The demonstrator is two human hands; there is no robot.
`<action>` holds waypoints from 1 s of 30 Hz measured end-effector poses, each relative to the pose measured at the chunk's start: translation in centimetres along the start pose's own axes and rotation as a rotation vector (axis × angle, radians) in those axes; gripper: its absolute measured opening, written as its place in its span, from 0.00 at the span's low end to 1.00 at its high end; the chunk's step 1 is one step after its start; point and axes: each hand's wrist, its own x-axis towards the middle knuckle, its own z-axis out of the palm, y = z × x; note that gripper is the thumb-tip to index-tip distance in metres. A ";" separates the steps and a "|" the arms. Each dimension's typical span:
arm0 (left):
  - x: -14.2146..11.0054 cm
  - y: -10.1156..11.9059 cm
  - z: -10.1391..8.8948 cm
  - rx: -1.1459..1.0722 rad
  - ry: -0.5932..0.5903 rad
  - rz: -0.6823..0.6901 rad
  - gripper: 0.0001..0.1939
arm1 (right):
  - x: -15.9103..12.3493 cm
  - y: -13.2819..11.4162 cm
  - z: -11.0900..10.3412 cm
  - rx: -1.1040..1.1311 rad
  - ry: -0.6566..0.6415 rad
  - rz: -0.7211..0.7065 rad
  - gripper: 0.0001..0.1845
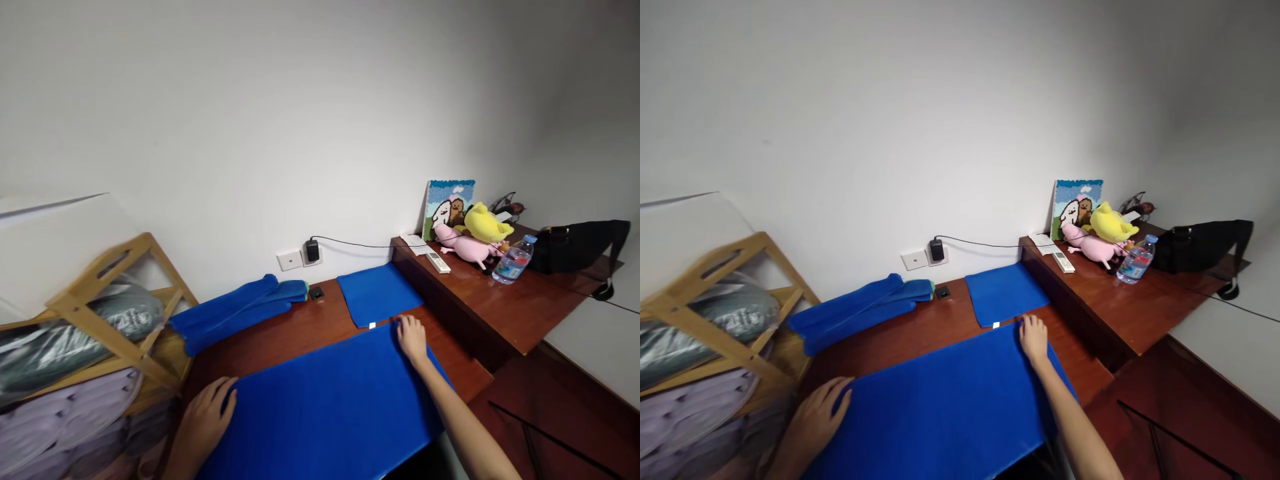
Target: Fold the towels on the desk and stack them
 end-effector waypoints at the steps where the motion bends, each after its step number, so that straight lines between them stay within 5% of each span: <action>1: -0.8 -0.1 0.4 0.002 -0.022 0.002 0.31 | -1.0 -0.7 0.4 0.022 -0.002 -0.097 0.27; 4: -2.8 -0.9 1.7 0.020 -0.093 -0.043 0.36 | -3.2 -2.1 1.2 0.066 -0.085 -0.237 0.28; 14: -3.3 -1.3 2.1 0.019 -0.178 -0.146 0.39 | -2.0 -3.5 -0.1 -0.048 -0.274 -0.104 0.31; 16: -4.0 -1.6 2.0 0.012 -0.162 -0.165 0.41 | -2.9 -5.8 -0.3 -0.044 -0.235 -0.112 0.32; 19: -5.1 -2.3 1.7 0.010 -0.158 -0.177 0.44 | -5.4 -12.5 0.0 0.070 -0.203 -0.307 0.32; 22: -5.6 -2.5 1.1 0.018 -0.172 -0.167 0.43 | -8.4 -21.0 1.5 0.227 -0.278 -0.561 0.33; 25: -5.8 -2.3 0.6 0.042 -0.173 -0.158 0.42 | -10.6 -27.3 3.5 0.287 -0.386 -0.665 0.35; 27: -5.8 -2.3 0.6 0.055 -0.173 -0.146 0.42 | -11.0 -28.8 4.5 0.281 -0.418 -0.651 0.35; 30: -5.8 -2.6 0.9 0.056 -0.177 -0.130 0.41 | -9.8 -26.8 4.9 0.249 -0.404 -0.573 0.36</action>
